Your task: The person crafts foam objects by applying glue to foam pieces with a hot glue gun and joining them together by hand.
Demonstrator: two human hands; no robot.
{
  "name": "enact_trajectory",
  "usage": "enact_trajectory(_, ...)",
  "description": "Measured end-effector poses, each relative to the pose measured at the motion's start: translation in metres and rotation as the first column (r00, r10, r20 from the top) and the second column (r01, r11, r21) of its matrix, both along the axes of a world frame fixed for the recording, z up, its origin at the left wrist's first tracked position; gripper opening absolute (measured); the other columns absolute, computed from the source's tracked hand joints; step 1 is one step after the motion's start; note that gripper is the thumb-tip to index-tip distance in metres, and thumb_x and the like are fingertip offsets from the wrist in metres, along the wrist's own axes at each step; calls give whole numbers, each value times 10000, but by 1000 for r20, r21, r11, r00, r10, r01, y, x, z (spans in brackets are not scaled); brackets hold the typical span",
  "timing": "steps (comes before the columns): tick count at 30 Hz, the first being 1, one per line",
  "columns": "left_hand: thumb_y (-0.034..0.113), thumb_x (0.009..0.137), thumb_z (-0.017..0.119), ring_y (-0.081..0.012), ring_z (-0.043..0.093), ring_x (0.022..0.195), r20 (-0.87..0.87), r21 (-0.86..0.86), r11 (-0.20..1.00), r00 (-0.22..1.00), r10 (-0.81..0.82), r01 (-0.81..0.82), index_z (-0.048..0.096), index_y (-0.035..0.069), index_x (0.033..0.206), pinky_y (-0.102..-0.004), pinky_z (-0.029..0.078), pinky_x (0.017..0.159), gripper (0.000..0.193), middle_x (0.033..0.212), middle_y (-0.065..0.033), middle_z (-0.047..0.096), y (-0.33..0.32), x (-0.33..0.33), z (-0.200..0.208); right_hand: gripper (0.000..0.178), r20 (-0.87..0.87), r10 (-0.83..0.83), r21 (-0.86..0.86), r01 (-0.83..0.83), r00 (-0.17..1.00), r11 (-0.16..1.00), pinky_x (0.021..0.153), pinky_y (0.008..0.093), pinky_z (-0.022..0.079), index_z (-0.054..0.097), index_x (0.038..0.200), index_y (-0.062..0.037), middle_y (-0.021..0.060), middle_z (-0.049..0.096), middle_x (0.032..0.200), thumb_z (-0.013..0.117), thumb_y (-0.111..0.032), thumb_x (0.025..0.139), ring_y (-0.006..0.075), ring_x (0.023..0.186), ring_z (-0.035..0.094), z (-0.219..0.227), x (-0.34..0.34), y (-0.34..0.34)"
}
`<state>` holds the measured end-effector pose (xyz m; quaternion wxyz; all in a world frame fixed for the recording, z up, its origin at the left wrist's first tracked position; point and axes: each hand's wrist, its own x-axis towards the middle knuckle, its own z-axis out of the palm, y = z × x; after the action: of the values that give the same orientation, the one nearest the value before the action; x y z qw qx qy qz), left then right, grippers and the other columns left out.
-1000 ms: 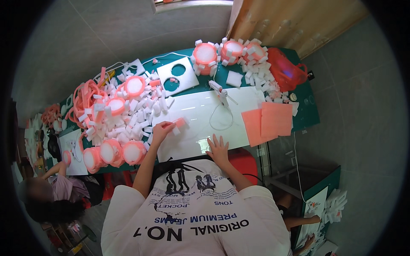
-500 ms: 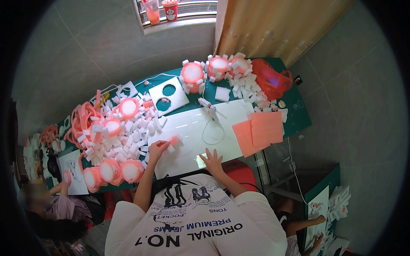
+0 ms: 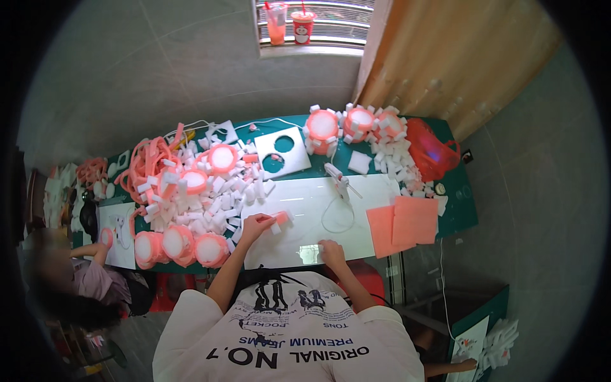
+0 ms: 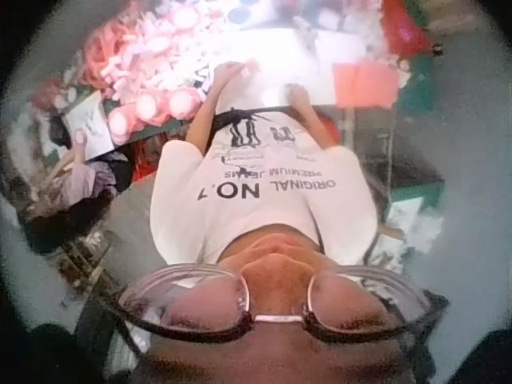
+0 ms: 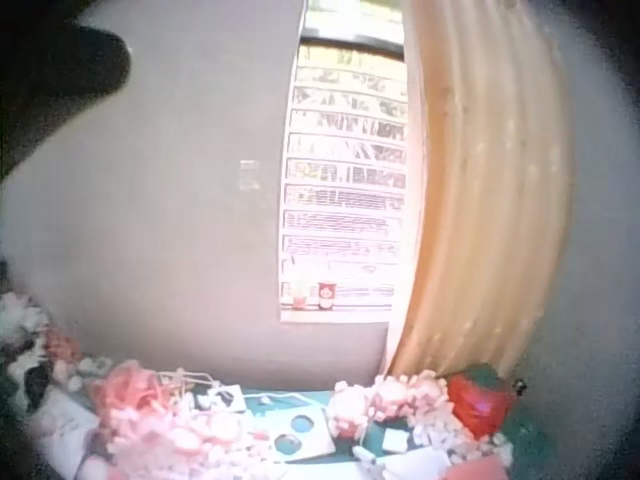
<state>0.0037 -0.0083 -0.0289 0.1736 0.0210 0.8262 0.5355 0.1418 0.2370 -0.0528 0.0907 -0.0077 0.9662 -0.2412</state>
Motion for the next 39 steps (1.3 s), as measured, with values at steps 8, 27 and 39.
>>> enact_trajectory(8,356,639,680,-124,573,615,8,-12,1000,1000,13,-12,657,50,783,-230,444,598,339,684,-71,626,-2,4,5,154,50,-106,-406,117,993,907,477,319,412,606,762,-56,117,530,530,567,-12,620,227,483,527,8,-7,-19)
enact_trajectory(27,361,628,676,-143,587,626,2,-13,1000,1000,-2,2,658,57,791,-238,454,610,346,697,-83,629,-1,4,6,342,47,77,-382,-53,996,922,499,315,423,556,948,-70,110,540,546,594,-37,609,231,489,529,-12,5,-43)
enact_trajectory(39,371,627,677,-143,590,627,-18,-20,1000,1000,1,-2,657,51,789,-239,457,609,359,688,-82,628,-1,7,2,570,-7,91,-321,-89,996,943,495,329,421,472,1137,-154,97,535,530,681,-129,607,238,475,528,-13,12,-40)
